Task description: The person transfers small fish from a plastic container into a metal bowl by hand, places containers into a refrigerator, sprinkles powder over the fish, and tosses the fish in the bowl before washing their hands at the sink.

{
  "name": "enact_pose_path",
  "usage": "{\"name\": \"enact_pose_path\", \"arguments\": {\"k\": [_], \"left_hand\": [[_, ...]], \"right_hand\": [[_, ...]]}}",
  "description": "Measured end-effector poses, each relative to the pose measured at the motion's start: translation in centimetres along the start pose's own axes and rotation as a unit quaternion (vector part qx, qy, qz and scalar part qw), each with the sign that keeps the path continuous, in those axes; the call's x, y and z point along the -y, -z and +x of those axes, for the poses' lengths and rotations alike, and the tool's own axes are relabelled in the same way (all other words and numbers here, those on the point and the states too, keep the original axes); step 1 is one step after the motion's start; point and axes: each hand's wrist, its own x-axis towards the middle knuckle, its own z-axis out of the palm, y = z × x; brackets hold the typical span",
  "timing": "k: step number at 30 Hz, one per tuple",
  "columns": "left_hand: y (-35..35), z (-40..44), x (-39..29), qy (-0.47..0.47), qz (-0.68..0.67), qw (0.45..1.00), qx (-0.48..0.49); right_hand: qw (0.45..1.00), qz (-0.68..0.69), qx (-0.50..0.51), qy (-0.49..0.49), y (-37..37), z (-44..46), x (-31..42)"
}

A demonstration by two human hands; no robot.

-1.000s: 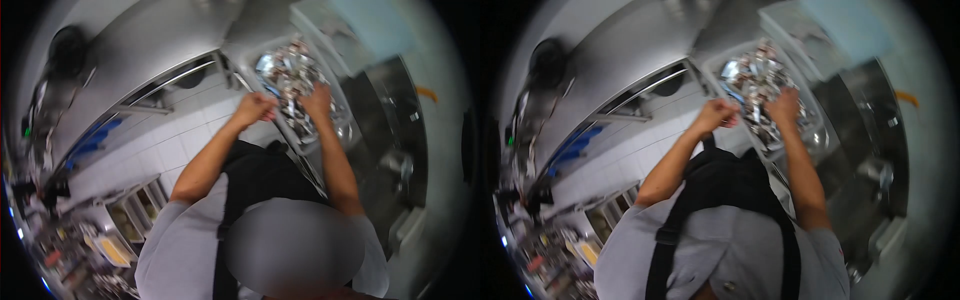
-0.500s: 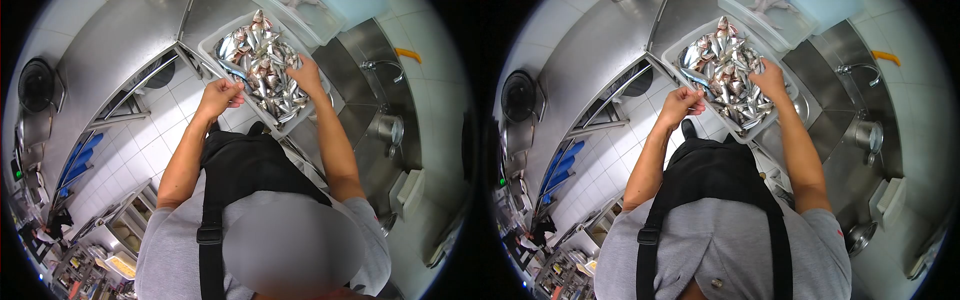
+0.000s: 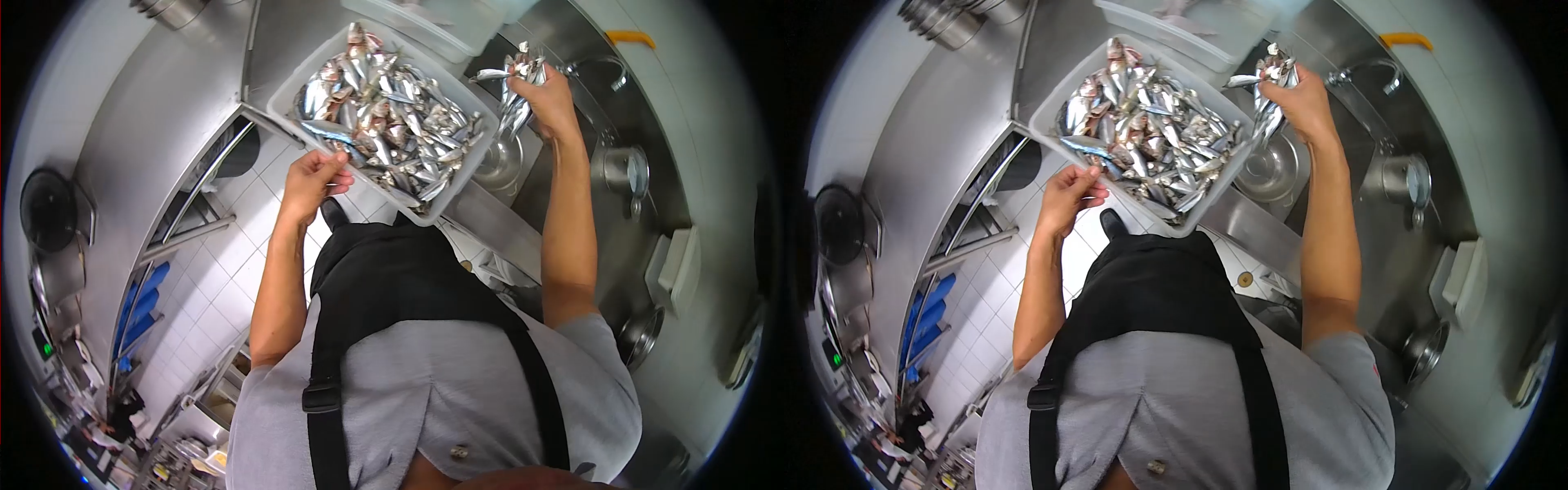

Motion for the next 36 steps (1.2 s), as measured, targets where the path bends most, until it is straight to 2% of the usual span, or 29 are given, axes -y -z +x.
{"name": "enact_pose_path", "arguments": {"k": [4,6,9,12,14,16,17,20,23,26,28,29,32,35,36], "left_hand": [[-0.2,0.1,0.2,0.005,0.01,1.0,-0.014],[-0.3,0.0,0.2,0.003,0.013,1.0,-0.011],[-0.4,0.0,0.1,0.008,0.031,0.999,-0.021],[-0.6,0.0,0.1,0.007,0.035,0.999,-0.028],[-0.7,-0.1,0.0,0.01,0.036,0.999,-0.033],[-0.5,0.0,0.2,0.006,0.031,0.999,-0.031],[-0.6,0.0,0.1,0.008,0.035,0.999,-0.03],[-0.8,-0.2,0.0,0.012,0.041,0.999,-0.026],[-0.4,0.2,0.2,0.006,0.035,0.999,-0.017],[0.0,0.2,0.3,0.012,0.021,1.0,-0.01],[0.1,0.3,0.3,0.009,0.018,1.0,-0.001],[0.0,0.2,0.2,0.012,0.015,1.0,0.0],[0.0,0.2,-0.1,0.002,0.026,1.0,0.001],[-0.2,-0.1,-0.3,-0.006,0.017,1.0,0.006],[-0.2,-0.1,-0.3,-0.008,0.012,1.0,0.009]], "right_hand": [[0.978,-0.209,-0.019,-0.02,5.2,1.1,-7.8],[0.941,-0.334,-0.008,-0.062,6.3,1.8,-14.0],[0.9,-0.431,-0.007,-0.054,5.9,1.3,-20.8],[0.916,-0.377,0.062,-0.123,6.7,1.9,-26.9],[0.923,-0.367,0.067,-0.092,7.5,2.0,-28.5],[0.922,-0.373,0.054,-0.093,8.5,2.2,-27.5],[0.9,-0.413,0.053,-0.125,8.6,2.3,-24.9],[0.948,-0.313,-0.035,-0.033,9.4,2.8,-21.5],[0.974,-0.215,-0.051,0.049,6.7,1.0,-11.5],[0.974,-0.209,0.039,0.075,2.0,-1.0,-5.2],[0.972,-0.191,0.111,0.073,-1.8,-1.9,-3.7],[0.963,-0.224,0.118,0.094,-3.7,-2.5,-3.5],[0.927,-0.316,0.074,0.189,-9.0,-2.1,-5.4],[0.918,-0.381,0.065,0.085,-12.6,-2.2,-6.1],[0.916,-0.388,0.066,0.083,-13.1,-2.2,-6.0]]}}
